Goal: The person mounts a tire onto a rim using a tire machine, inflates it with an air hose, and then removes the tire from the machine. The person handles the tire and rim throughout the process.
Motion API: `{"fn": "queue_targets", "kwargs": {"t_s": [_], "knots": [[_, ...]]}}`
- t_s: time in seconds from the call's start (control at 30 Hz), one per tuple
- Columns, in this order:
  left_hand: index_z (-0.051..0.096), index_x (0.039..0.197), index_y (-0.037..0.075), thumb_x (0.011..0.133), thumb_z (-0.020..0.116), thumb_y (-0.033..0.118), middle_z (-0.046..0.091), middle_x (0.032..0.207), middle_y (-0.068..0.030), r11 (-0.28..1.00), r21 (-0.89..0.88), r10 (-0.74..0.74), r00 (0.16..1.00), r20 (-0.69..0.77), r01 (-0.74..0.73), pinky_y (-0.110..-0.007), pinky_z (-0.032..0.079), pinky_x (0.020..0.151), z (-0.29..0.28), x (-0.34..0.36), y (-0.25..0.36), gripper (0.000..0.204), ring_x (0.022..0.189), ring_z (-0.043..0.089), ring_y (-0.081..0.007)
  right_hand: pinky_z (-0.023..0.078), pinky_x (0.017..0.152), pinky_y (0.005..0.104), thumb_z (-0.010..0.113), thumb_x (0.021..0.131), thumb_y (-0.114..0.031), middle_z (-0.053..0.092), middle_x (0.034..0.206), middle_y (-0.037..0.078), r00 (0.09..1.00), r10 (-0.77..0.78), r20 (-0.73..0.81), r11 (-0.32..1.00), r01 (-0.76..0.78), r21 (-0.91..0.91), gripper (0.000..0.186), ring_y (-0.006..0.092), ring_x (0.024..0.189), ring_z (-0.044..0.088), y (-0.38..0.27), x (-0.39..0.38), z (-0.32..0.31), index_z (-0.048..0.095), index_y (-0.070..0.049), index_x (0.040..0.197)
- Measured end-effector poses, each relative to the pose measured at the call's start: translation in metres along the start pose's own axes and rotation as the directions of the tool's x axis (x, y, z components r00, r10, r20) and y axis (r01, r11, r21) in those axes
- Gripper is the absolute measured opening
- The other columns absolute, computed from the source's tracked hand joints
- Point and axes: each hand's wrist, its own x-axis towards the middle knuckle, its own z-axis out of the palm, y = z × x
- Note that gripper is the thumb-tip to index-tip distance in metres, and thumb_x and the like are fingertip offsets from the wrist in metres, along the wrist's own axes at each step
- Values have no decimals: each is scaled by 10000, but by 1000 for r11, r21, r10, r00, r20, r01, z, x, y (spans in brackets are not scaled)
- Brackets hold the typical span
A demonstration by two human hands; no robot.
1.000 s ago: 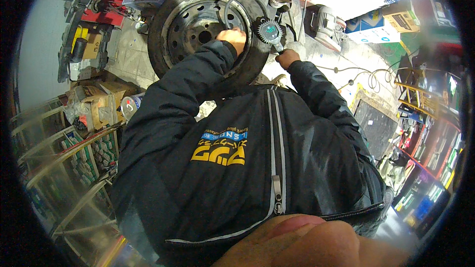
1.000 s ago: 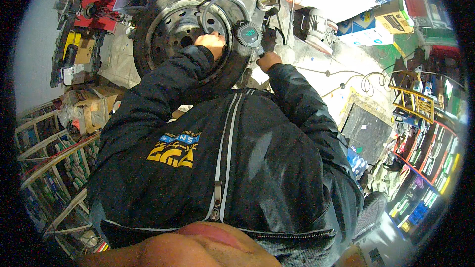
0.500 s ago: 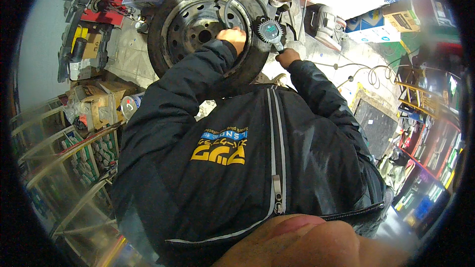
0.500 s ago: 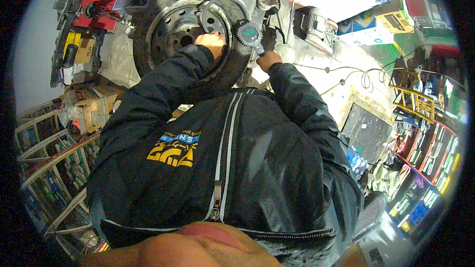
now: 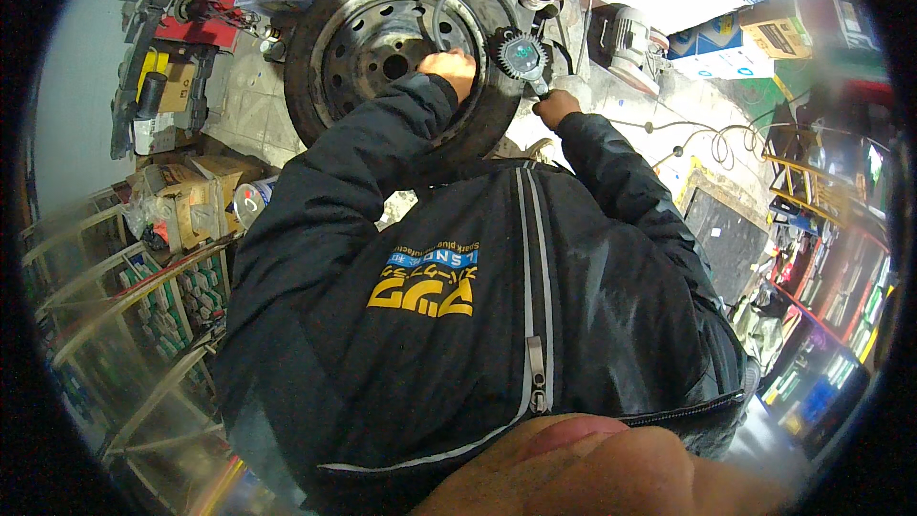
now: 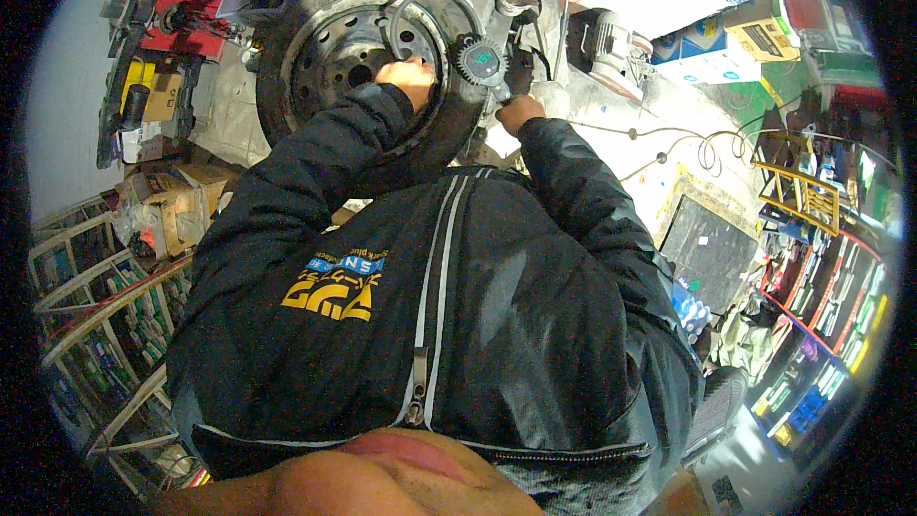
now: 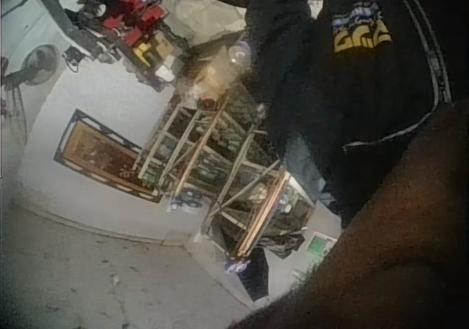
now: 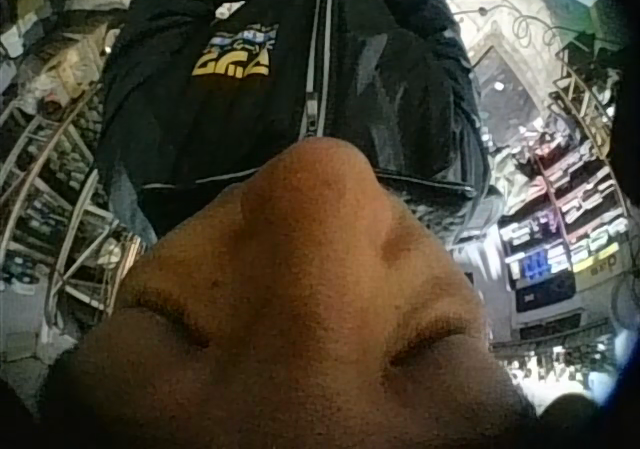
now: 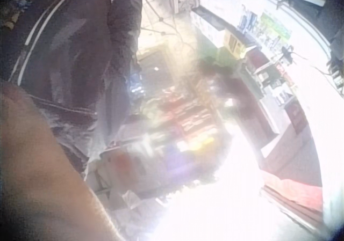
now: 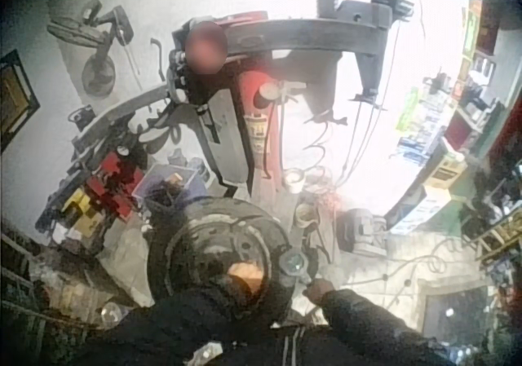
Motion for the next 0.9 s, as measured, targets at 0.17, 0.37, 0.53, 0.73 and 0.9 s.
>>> {"fn": "queue_targets", "kwargs": {"t_s": [0.17, 0.37, 0.53, 0.73, 0.9], "knots": [[689, 891, 21, 827, 589, 157, 698, 910, -176, 1000, -15, 23, 1000, -17, -23, -445, 586, 609, 0, 0, -1, 181, 716, 724, -323, 545, 835, 448, 701, 762, -345, 718, 948, 251, 1000, 27, 15, 1000, -27, 4, 399, 397, 923, 698, 3, 3, 4, 734, 8, 947], [688, 888, 22, 823, 593, 154, 698, 905, -180, 999, -27, 31, 999, -34, -32, -454, 585, 609, -2, -1, -2, 175, 703, 721, -331, 540, 875, 454, 698, 767, -357, 710, 1005, 255, 999, 41, 25, 999, -41, 3, 412, 405, 980, 683, 1, 4, 2, 740, 5, 958], [687, 896, 30, 822, 597, 154, 695, 911, -178, 996, -69, 50, 999, 4, -49, -461, 588, 623, -4, -1, -3, 170, 711, 718, -340, 540, 846, 465, 693, 769, -354, 711, 972, 264, 1000, -8, -14, 1000, 8, -16, 411, 408, 948, 689, 3, 3, 7, 733, 11, 953], [682, 926, 28, 807, 607, 155, 690, 923, -178, 999, -15, 31, 997, 67, -30, -463, 590, 637, -4, 1, -3, 190, 740, 720, -345, 553, 804, 443, 695, 774, -351, 715, 932, 253, 1000, -13, -9, 1000, 13, -3, 419, 376, 875, 705, 3, 2, 10, 724, 20, 966], [706, 892, 4, 802, 593, 142, 703, 871, -200, 999, 41, 27, 999, 21, -28, -417, 588, 599, -3, 1, 1, 200, 703, 724, -318, 583, 751, 421, 754, 756, -327, 727, 960, 220, 986, 49, 160, 974, -83, 213, 491, 337, 819, 727, 6, 5, 1, 673, -10, 1122]]}}
